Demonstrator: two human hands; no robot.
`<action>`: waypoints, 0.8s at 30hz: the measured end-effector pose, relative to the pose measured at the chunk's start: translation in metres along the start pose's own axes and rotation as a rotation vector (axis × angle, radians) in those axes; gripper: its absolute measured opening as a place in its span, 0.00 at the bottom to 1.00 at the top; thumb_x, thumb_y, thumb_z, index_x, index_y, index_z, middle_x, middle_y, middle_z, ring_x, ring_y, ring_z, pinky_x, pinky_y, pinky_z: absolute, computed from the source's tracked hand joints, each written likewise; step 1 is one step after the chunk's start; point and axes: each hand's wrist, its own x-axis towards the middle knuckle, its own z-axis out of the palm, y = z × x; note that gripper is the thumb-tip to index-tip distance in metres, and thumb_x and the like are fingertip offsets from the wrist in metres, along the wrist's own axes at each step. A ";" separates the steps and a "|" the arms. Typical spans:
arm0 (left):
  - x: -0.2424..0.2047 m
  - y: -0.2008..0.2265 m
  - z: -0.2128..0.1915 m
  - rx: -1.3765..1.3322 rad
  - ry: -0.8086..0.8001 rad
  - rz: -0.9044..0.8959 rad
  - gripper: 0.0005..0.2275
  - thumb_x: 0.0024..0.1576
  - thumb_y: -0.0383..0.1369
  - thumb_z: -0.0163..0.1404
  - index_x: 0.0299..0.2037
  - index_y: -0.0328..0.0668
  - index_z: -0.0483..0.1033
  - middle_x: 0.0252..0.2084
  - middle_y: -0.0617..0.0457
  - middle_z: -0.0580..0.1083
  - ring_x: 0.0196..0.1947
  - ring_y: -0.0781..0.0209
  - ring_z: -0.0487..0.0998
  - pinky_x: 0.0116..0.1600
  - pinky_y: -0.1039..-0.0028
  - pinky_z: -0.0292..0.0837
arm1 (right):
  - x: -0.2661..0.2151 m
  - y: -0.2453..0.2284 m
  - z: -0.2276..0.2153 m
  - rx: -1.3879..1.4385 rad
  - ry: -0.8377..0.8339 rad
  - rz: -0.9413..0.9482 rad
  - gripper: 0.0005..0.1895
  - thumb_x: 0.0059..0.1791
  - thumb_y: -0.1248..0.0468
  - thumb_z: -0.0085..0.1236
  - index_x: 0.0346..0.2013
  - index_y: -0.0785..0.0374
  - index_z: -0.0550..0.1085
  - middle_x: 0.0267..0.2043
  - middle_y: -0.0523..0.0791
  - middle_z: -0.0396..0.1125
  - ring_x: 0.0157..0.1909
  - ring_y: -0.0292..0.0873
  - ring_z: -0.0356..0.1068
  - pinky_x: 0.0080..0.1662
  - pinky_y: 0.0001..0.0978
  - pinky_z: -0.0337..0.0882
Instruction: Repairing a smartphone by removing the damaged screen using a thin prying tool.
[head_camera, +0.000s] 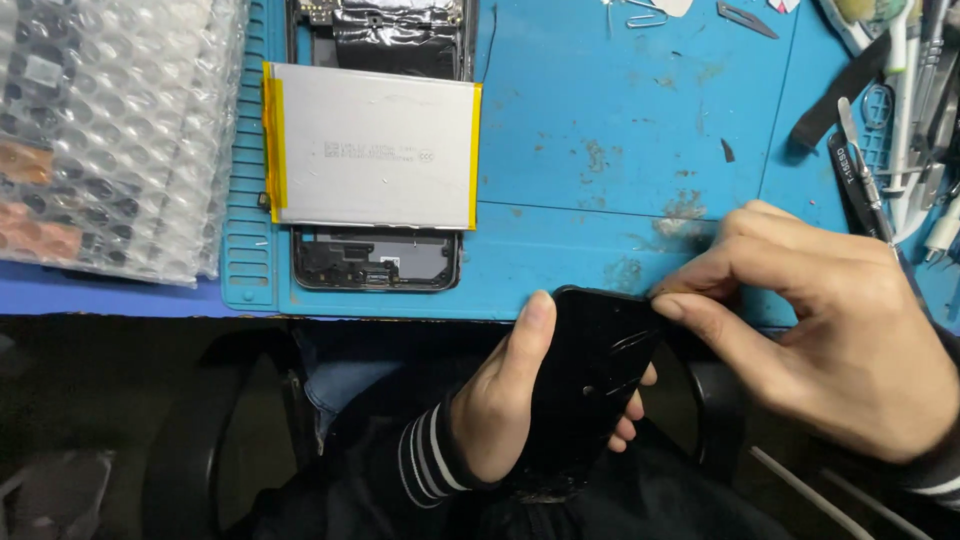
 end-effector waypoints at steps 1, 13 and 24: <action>0.000 0.002 0.000 -0.006 0.001 0.000 0.38 0.67 0.54 0.17 0.47 0.23 0.75 0.32 0.42 0.76 0.28 0.57 0.76 0.38 0.71 0.76 | 0.001 0.002 -0.001 -0.002 -0.006 0.001 0.03 0.39 0.73 0.65 0.24 0.66 0.78 0.21 0.42 0.69 0.23 0.37 0.64 0.30 0.27 0.65; 0.002 0.011 -0.005 0.055 0.021 -0.042 0.38 0.62 0.57 0.21 0.45 0.25 0.75 0.30 0.43 0.75 0.27 0.58 0.76 0.36 0.72 0.76 | 0.006 -0.001 0.014 -0.033 0.021 -0.005 0.05 0.39 0.75 0.66 0.22 0.70 0.76 0.19 0.45 0.62 0.22 0.39 0.54 0.26 0.28 0.55; -0.001 0.010 0.000 0.099 0.049 -0.033 0.39 0.63 0.56 0.18 0.47 0.25 0.76 0.30 0.42 0.76 0.26 0.56 0.77 0.35 0.72 0.76 | 0.008 -0.008 0.010 -0.106 -0.019 -0.040 0.04 0.39 0.75 0.65 0.24 0.68 0.76 0.21 0.44 0.64 0.23 0.40 0.58 0.27 0.30 0.60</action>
